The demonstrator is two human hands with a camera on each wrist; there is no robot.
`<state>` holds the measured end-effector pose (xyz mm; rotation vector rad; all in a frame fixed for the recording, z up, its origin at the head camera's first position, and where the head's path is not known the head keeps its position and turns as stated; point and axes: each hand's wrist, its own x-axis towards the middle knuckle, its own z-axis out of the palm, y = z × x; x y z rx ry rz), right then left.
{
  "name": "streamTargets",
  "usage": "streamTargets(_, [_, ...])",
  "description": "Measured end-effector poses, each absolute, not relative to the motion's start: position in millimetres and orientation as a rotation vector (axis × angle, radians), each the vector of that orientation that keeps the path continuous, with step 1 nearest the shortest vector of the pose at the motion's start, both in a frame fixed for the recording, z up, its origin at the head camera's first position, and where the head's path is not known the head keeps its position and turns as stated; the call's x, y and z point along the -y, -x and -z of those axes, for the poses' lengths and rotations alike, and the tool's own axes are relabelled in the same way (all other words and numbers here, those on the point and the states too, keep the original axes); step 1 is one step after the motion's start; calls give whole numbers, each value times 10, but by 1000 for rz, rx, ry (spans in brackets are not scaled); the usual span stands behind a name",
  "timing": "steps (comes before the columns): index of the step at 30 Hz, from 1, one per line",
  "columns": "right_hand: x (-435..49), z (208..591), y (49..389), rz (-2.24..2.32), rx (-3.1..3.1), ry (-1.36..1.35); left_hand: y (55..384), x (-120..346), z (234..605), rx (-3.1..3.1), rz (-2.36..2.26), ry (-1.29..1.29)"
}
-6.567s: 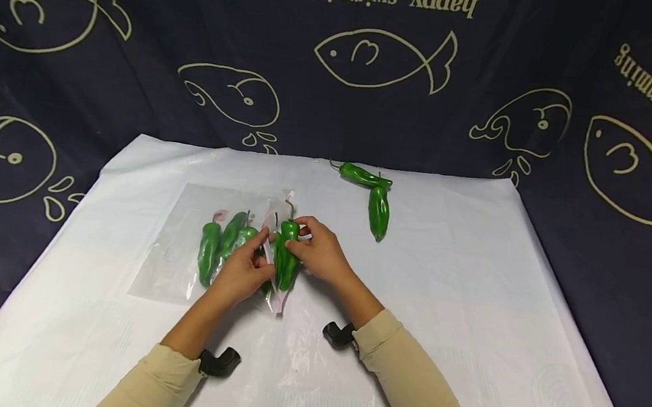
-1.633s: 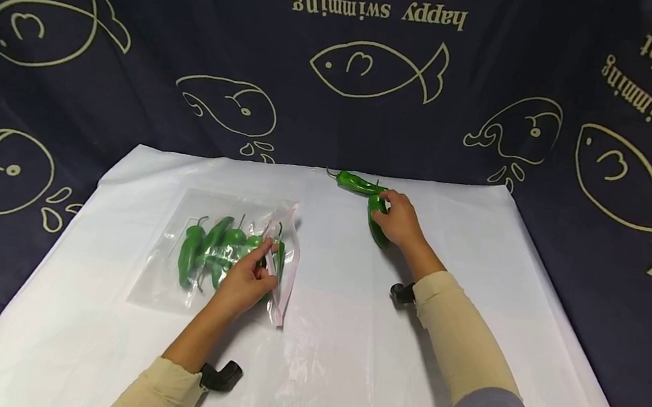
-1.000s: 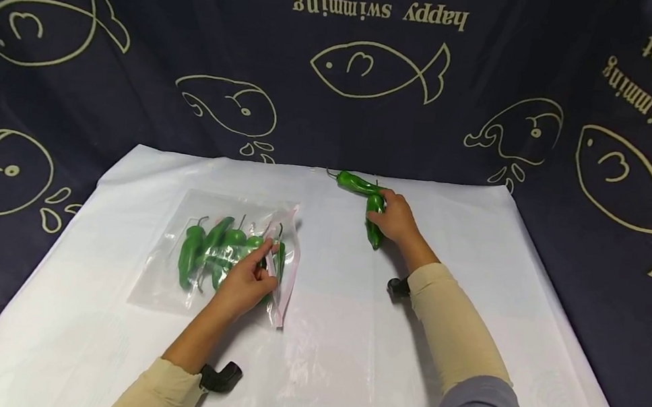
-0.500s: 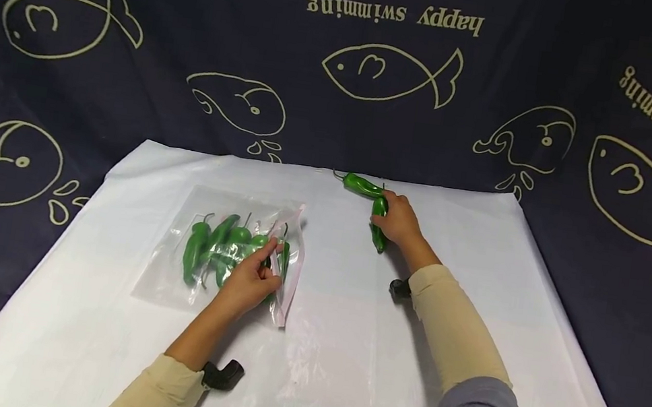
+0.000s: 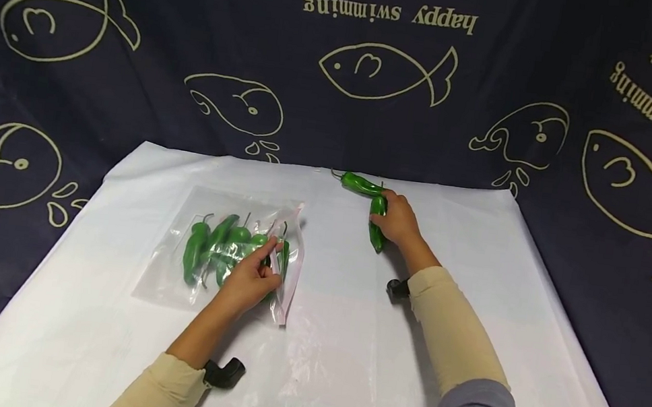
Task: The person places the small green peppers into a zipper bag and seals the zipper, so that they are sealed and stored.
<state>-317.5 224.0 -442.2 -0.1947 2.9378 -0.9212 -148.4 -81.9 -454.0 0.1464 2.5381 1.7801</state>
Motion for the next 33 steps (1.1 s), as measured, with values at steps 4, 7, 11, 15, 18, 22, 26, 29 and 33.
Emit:
streamTargets(4, [-2222,4407,3141,951,-2946,209,1483,817,4534,-2543,-1769,-145])
streamTargets(7, [-2206,4384,3117,981,-2943,217,1487,812,4535,-2544,-1772,-144])
streamTargets(11, [-2168,4346,3067,1031,-2930,211,1490,809,4536,-2539,-1777,-140])
streamTargets(15, [-2119,4305,2996,1092,-2917,222,1489,813,4533,-2542,-1774,-138])
streamTargets(18, [-2088,4282,2942,1129,-2906,248,1490,812,4535,-2545,-1773,-143])
streamTargets(22, [-2049,4259,2869,1181,-2888,284,1486,806,4536,-2547,-1767,-154])
streamTargets(26, [-1999,4244,2800,1233,-2877,313,1485,802,4532,-2553,-1762,-156])
streamTargets(29, [-1946,4234,2744,1264,-2866,327,1485,806,4530,-2557,-1766,-157])
streamTargets(33, [-1873,4229,2673,1290,-2853,342,1494,803,4539,-2546,-1783,-169])
